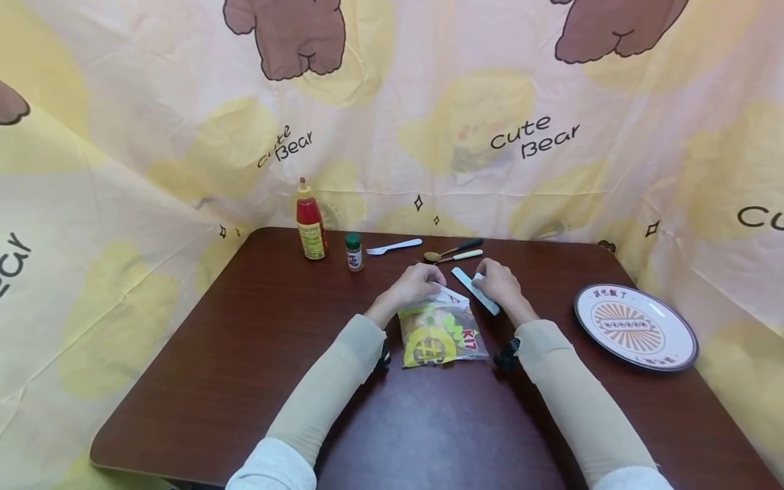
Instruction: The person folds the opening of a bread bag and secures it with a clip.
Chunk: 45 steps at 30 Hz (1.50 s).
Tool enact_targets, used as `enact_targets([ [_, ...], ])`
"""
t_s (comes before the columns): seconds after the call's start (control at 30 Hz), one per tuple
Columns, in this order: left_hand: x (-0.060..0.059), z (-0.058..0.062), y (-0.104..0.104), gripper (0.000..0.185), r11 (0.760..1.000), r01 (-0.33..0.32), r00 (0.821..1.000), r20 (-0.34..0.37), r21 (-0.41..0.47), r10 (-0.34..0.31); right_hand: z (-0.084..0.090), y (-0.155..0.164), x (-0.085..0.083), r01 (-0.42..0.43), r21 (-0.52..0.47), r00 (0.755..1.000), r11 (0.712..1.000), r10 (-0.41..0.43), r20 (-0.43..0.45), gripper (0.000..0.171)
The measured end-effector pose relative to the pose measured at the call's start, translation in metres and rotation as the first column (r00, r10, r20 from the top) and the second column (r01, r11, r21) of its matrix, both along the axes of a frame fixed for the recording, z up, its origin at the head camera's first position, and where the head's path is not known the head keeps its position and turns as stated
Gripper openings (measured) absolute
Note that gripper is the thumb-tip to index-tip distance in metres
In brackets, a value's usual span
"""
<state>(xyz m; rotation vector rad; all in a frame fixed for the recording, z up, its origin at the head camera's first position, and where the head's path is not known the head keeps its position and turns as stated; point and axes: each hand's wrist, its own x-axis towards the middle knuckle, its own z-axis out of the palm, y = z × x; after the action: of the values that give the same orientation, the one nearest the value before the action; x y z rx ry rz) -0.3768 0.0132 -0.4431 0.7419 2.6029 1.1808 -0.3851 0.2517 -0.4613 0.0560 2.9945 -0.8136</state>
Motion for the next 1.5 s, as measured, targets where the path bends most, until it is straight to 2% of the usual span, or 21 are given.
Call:
enact_targets([
  [0.1, 0.0, 0.002, -0.001, 0.011, 1.0, -0.003, 1.0, 0.015, 0.003, 0.003, 0.003, 0.004, 0.002, -0.006, -0.097, 1.0, 0.995, 0.009, 0.03, 0.041],
  [0.17, 0.0, 0.001, -0.001, 0.011, 1.0, -0.004, 1.0, 0.022, 0.009, 0.004, 0.007, 0.006, 0.004, 0.004, -0.125, 0.999, 0.992, 0.003, 0.051, 0.044],
  [0.37, 0.001, -0.001, -0.001, 0.011, 0.999, -0.012, 1.0, 0.009, 0.03, 0.012, 0.013, 0.014, 0.009, 0.035, -0.104, 0.996, 0.994, -0.026, 0.085, 0.045],
  [0.57, 0.002, -0.002, -0.002, 0.011, 0.999, -0.01, 1.0, 0.014, 0.043, 0.01, 0.014, 0.021, 0.015, 0.01, -0.082, 0.997, 0.997, -0.003, 0.079, 0.045],
  [0.83, 0.002, -0.003, -0.002, 0.011, 0.999, -0.017, 1.0, 0.019, 0.05, 0.016, 0.016, 0.027, 0.019, -0.024, -0.15, 0.996, 0.988, 0.036, 0.081, 0.052],
  [1.03, 0.003, -0.002, -0.003, 0.01, 0.999, -0.022, 1.0, 0.007, 0.044, 0.021, 0.019, 0.031, 0.027, -0.091, -0.097, 0.994, 0.991, 0.096, 0.045, 0.042],
  [1.17, 0.004, -0.003, -0.002, 0.009, 0.999, -0.022, 1.0, 0.005, 0.05, 0.022, 0.019, 0.035, 0.032, -0.131, -0.109, 0.99, 0.985, 0.135, 0.031, 0.036],
  [1.37, 0.002, -0.005, -0.002, 0.01, 0.999, -0.021, 1.0, 0.002, 0.044, 0.021, 0.018, 0.043, 0.039, -0.199, -0.176, 0.979, 0.964, 0.202, -0.004, 0.031],
  [1.5, 0.002, -0.004, -0.003, 0.01, 0.999, -0.019, 1.0, -0.008, 0.044, 0.019, 0.02, 0.047, 0.042, -0.235, -0.251, 0.971, 0.939, 0.236, -0.028, 0.029],
])
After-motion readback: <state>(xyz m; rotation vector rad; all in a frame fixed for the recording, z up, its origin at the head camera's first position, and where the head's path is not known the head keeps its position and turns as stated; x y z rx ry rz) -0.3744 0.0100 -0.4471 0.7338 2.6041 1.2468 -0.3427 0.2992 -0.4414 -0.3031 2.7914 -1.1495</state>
